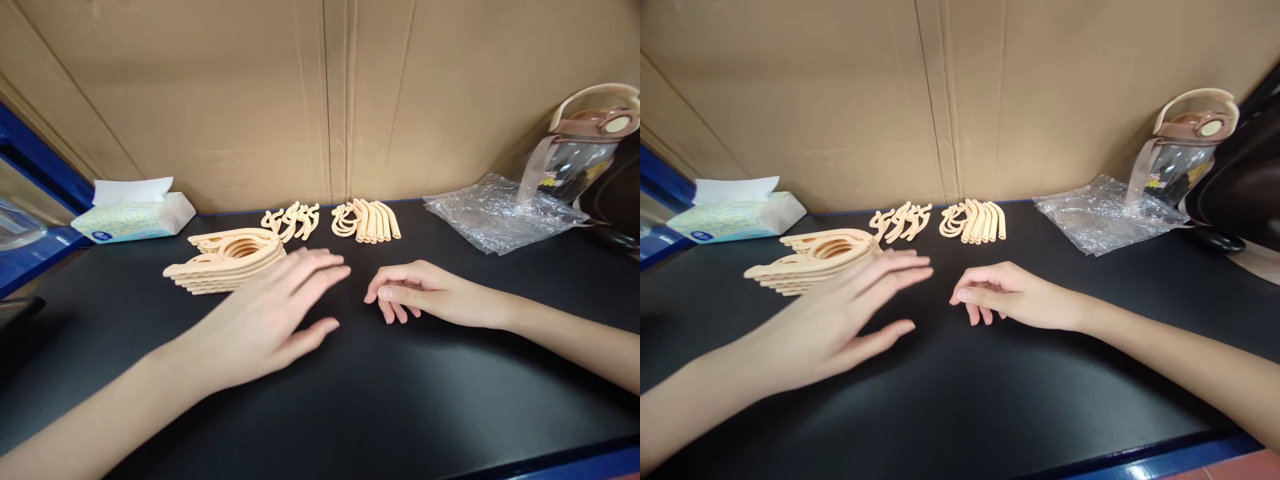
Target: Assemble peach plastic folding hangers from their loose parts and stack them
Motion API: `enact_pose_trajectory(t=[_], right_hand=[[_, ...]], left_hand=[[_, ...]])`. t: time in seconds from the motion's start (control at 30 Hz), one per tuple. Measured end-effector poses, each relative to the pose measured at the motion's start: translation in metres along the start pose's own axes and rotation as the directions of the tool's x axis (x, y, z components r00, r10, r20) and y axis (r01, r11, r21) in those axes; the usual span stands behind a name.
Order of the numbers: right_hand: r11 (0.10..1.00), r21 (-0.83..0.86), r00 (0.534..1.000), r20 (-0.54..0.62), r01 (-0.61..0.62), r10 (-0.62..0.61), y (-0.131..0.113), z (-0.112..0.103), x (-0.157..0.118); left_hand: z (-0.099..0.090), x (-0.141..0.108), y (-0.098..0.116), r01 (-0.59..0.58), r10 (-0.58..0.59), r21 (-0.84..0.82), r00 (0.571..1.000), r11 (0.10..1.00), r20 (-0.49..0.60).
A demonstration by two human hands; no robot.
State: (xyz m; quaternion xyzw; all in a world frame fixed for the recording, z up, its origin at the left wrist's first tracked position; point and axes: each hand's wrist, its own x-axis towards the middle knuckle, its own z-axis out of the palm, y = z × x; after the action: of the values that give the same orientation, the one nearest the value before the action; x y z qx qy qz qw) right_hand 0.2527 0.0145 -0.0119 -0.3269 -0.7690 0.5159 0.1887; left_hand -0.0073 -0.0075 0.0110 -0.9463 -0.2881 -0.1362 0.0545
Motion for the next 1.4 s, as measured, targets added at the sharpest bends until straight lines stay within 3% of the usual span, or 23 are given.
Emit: enact_pose_trajectory(t=[0.17, 0.27, 0.37, 0.4, 0.47, 0.57, 0.63, 0.8, 1.0, 1.17, 1.27, 1.4], right_hand=[[1.0, -0.021, 1.0, -0.005, 0.019, -0.019, 0.0, 0.0, -0.002], [0.968, -0.241, 0.987, -0.123, 0.071, -0.103, 0.002, -0.004, -0.001], [0.751, -0.657, 0.9, -0.286, 0.065, -0.328, 0.008, -0.014, 0.0], [0.656, -0.754, 0.86, -0.314, 0.032, -0.403, 0.011, -0.018, 0.001], [0.532, -0.845, 0.824, -0.337, -0.051, -0.456, 0.017, -0.025, 0.003], [0.465, -0.878, 0.82, -0.349, -0.116, -0.454, 0.025, -0.031, 0.007], [0.438, -0.895, 0.852, -0.293, -0.085, -0.434, 0.029, -0.032, 0.009], [0.438, -0.899, 0.928, -0.145, 0.022, -0.342, 0.029, -0.029, 0.012], [0.516, -0.856, 0.927, -0.171, 0.027, -0.332, 0.028, -0.028, 0.011], [0.611, -0.786, 0.862, -0.374, -0.099, -0.342, 0.02, -0.036, 0.012], [0.653, -0.727, 0.835, -0.482, -0.212, -0.265, 0.011, -0.049, 0.017], [0.551, -0.739, 0.877, -0.48, -0.387, -0.027, 0.001, -0.07, 0.037]], left_hand=[[0.02, -0.001, 0.009, -0.025, 0.042, -0.144, 0.992, 0.989, 0.116], [0.024, 0.0, 0.008, 0.021, 0.007, -0.201, 0.991, 0.979, 0.135], [0.025, 0.001, 0.006, 0.044, -0.013, -0.237, 0.992, 0.971, 0.128], [0.025, 0.002, 0.005, 0.048, -0.017, -0.242, 0.991, 0.969, 0.129], [0.025, 0.002, 0.004, 0.046, -0.014, -0.245, 0.991, 0.968, 0.133], [0.025, 0.002, 0.004, 0.04, -0.006, -0.241, 0.99, 0.97, 0.138], [0.024, 0.001, 0.003, 0.035, -0.003, -0.244, 0.991, 0.969, 0.132], [0.024, 0.0, 0.004, 0.032, -0.002, -0.248, 0.993, 0.968, 0.12], [0.025, 0.002, 0.004, 0.029, 0.001, -0.262, 0.994, 0.965, 0.112], [0.024, 0.0, 0.004, 0.038, -0.006, -0.27, 0.993, 0.962, 0.117], [0.024, -0.001, 0.005, 0.052, -0.015, -0.284, 0.991, 0.957, 0.131], [0.023, -0.001, 0.005, 0.05, -0.012, -0.293, 0.992, 0.955, 0.128]])
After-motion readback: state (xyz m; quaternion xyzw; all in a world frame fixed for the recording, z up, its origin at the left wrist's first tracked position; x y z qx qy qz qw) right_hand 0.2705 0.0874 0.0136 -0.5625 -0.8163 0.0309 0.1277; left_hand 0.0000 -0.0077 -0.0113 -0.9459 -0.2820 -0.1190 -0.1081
